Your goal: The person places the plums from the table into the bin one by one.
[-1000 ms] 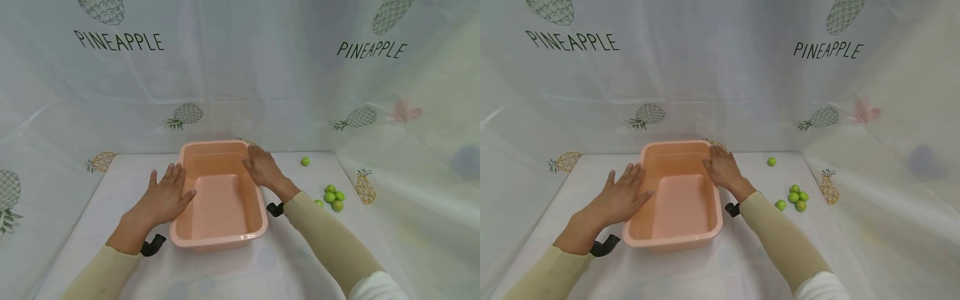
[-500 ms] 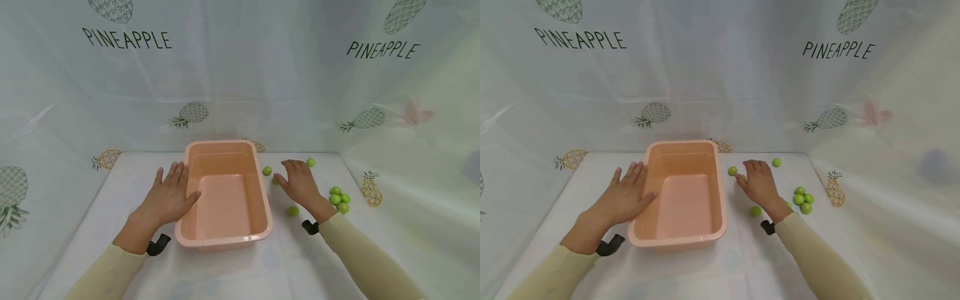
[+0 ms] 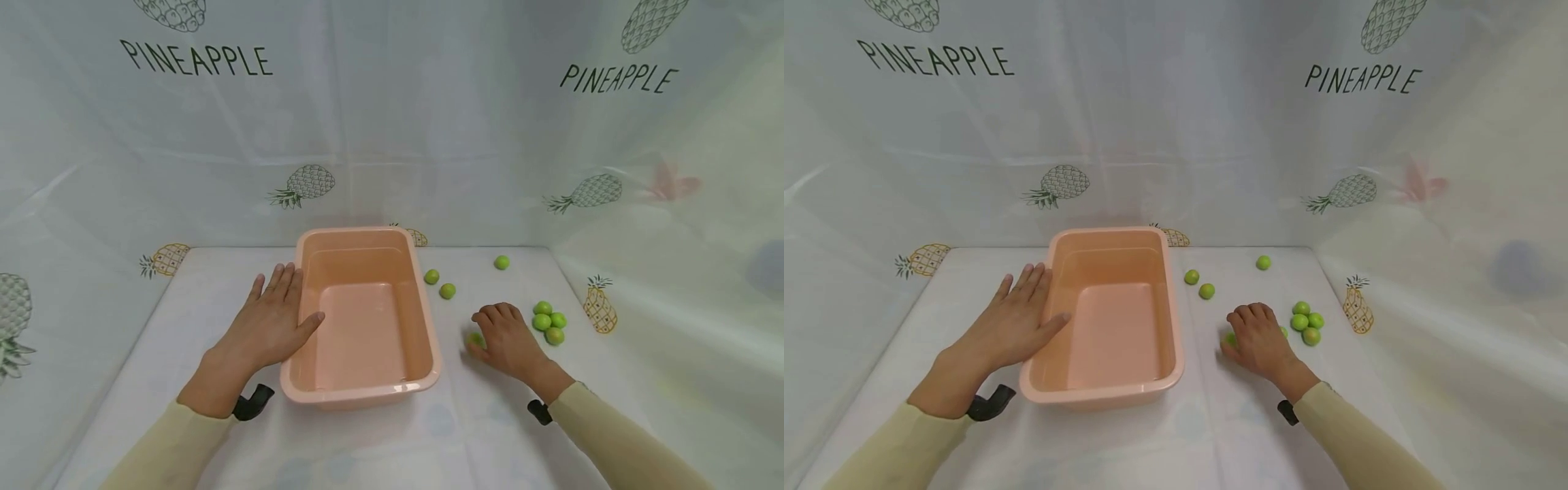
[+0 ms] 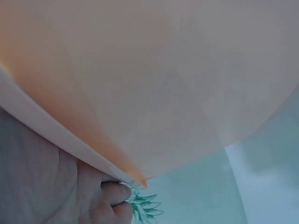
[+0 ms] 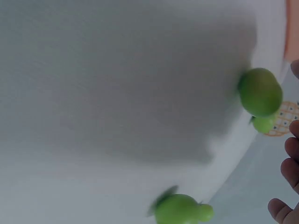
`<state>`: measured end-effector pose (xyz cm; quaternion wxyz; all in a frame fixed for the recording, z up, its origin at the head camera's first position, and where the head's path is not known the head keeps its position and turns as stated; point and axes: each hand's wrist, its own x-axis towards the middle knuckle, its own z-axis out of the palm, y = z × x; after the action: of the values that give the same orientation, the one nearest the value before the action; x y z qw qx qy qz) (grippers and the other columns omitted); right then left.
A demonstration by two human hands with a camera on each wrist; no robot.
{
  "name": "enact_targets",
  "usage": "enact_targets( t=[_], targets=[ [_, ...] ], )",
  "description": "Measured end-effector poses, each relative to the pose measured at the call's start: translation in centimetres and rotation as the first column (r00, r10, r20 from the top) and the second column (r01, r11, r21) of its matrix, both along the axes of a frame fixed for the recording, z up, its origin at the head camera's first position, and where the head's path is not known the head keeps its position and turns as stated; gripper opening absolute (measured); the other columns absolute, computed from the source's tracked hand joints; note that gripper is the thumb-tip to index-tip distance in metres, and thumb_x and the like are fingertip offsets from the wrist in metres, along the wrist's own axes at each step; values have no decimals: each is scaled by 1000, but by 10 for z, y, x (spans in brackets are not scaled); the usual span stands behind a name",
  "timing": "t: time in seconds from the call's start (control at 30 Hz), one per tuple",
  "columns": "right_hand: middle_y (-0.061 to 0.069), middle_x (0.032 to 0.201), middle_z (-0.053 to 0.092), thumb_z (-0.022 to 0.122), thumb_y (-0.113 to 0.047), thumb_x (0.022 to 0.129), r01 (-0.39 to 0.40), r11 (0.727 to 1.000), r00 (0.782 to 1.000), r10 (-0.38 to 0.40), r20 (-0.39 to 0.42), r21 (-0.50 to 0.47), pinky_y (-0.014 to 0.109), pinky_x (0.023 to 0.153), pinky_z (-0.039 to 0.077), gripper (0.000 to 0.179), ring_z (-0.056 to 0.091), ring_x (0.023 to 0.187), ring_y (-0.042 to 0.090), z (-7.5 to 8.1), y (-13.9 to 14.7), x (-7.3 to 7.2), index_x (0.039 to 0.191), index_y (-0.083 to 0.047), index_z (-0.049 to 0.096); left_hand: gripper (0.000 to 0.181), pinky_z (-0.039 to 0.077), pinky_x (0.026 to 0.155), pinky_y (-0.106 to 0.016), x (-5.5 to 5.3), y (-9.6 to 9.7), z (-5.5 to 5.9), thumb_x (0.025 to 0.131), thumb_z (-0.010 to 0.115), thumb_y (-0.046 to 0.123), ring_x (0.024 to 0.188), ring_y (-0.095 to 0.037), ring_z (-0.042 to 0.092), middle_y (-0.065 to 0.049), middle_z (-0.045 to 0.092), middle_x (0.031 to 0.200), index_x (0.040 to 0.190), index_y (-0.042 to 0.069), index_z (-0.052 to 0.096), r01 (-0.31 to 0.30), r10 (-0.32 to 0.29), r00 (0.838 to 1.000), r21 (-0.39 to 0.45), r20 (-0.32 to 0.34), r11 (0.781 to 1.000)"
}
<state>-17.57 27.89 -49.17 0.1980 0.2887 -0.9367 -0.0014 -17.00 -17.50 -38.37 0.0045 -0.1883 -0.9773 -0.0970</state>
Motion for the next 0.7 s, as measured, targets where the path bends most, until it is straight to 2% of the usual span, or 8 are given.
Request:
enact_targets(
  t=[0.27, 0.47, 0.7],
  targets=[
    [10, 101, 56, 68, -45, 80, 37, 996, 998, -41, 43, 82, 55, 92, 40, 44, 52, 97, 34, -18, 5, 4, 98, -6, 58, 87, 1, 115, -57, 0, 0, 0, 99, 38, 57, 147, -38, 0, -24, 6, 159, 153, -7, 10, -1, 0, 1000, 1, 14, 1000],
    [10, 101, 55, 65, -44, 81, 73, 991, 995, -80, 62, 110, 56, 94, 38, 43, 51, 99, 34, -21, 8, 5, 99, -6, 57, 87, 2, 116, -56, -1, 1, 0, 99, 38, 57, 147, -37, -1, -23, 5, 160, 153, -6, 9, -1, 1, 1000, 6, 21, 1000],
    [10, 99, 54, 63, -43, 83, 72, 993, 995, -77, 58, 94, 56, 93, 39, 39, 51, 97, 33, -24, 8, 2, 96, -7, 56, 87, 3, 116, -55, 0, 1, 0, 99, 39, 56, 147, -37, 0, -24, 6, 159, 153, -7, 10, -2, 2, 1000, 2, 17, 1000]
  ],
)
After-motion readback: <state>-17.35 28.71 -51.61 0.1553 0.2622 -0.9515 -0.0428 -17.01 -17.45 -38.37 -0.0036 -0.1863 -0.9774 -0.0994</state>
